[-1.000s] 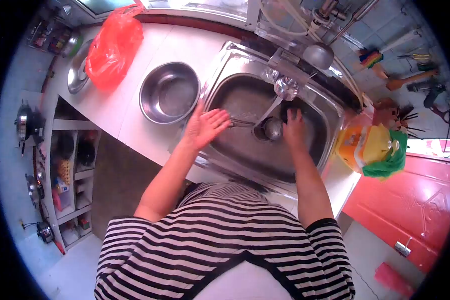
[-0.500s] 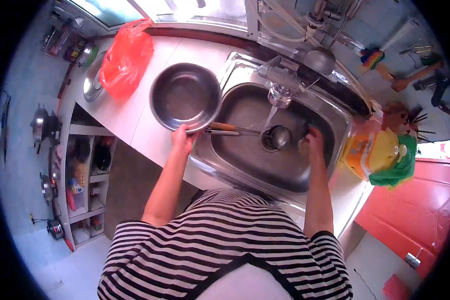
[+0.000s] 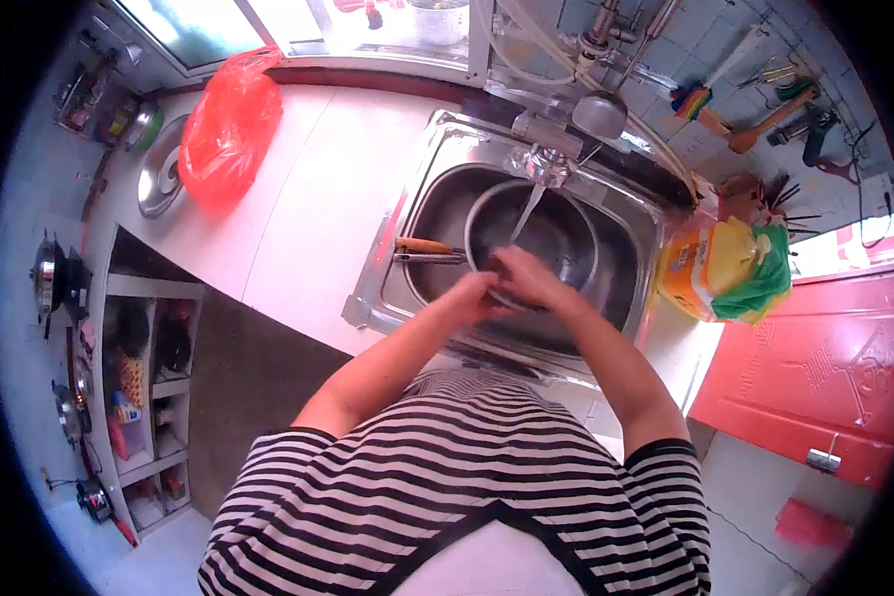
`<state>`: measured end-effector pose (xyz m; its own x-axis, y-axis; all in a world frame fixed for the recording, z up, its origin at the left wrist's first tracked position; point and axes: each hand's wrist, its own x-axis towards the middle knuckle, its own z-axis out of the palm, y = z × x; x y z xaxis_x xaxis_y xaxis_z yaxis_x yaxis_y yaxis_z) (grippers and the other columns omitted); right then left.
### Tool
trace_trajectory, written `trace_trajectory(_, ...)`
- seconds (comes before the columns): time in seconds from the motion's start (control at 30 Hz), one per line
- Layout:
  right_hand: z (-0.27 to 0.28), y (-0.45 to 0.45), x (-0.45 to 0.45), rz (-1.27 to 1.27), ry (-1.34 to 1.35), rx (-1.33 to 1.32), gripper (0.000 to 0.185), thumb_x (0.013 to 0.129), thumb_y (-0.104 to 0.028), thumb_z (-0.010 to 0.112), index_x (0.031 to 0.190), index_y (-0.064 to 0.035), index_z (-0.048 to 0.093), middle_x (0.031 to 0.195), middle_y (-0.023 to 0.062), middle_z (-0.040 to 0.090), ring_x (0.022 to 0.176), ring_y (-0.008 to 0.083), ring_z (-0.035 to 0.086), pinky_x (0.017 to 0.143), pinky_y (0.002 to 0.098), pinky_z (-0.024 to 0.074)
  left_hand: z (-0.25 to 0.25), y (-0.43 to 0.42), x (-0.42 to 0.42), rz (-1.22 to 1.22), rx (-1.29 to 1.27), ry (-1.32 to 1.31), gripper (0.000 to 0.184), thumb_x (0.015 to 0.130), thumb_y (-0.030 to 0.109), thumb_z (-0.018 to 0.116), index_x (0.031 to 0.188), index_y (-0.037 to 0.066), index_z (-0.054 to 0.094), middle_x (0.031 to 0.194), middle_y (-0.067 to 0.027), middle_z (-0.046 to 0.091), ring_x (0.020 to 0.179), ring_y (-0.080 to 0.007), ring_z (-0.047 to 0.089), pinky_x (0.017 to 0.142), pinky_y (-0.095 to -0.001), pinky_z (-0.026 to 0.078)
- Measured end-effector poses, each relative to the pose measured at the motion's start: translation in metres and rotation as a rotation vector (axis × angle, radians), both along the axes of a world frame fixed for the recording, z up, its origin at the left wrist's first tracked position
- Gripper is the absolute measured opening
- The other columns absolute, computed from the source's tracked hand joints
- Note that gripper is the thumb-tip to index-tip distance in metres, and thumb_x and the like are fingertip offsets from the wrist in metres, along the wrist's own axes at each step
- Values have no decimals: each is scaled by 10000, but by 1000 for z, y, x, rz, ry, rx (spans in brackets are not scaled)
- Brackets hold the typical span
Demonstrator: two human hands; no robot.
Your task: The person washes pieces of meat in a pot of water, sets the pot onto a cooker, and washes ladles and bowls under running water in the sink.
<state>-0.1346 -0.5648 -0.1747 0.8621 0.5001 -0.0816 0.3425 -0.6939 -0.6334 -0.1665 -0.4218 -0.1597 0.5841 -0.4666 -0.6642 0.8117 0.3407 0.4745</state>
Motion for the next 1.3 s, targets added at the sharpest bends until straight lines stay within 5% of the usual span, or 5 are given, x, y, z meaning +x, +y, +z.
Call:
trace_trajectory(0.23, -22, -29, 17, -225, -214, -673, 189, 712, -112, 519, 891, -57, 543, 886, 146, 562, 808, 270, 576, 622, 414, 474, -22, 9, -15, -19, -149, 285, 288, 736, 55, 440, 991, -63, 502, 988, -182, 553, 927, -311, 557, 752, -388, 512)
trace_trajectory(0.87, -15, -29, 22, -145, -395, -616, 276, 717, -153, 552, 974, -63, 507, 813, 144, 562, 741, 335, 568, 625, 400, 459, 0, 9, -4, -56, 80, -1, 340, 746, 40, 404, 1058, -94, 431, 1013, -201, 535, 906, -336, 561, 701, -412, 533)
trace_trajectory(0.97, -25, -9, 40, -650, 134, 147, 396, 628, -156, 626, 987, -31, 516, 987, 144, 562, 844, 322, 564, 710, 390, 449, -13, -3, -5, -128, -217, 207, 273, 778, 24, 403, 1017, -105, 377, 983, -218, 492, 895, -387, 541, 703, -448, 526)
trace_trajectory(1.13, -13, -3, 16, -27, 467, 464, 372, 655, -129, 616, 1005, -33, 536, 913, 150, 576, 834, 258, 562, 733, 339, 451, -10, 14, 24, -65, 190, -71, 458, 688, -15, 434, 1142, 18, 386, 953, -165, 532, 834, -337, 572, 628, -417, 540)
trace_trajectory(1.3, -64, -42, 37, -169, -156, -534, 259, 720, -128, 516, 963, -59, 571, 961, 164, 548, 904, 311, 514, 749, 380, 446, -42, 22, 17, 105, 422, -355, 591, 645, -72, 420, 1186, 142, 316, 1024, -104, 484, 839, -321, 557, 631, -444, 527)
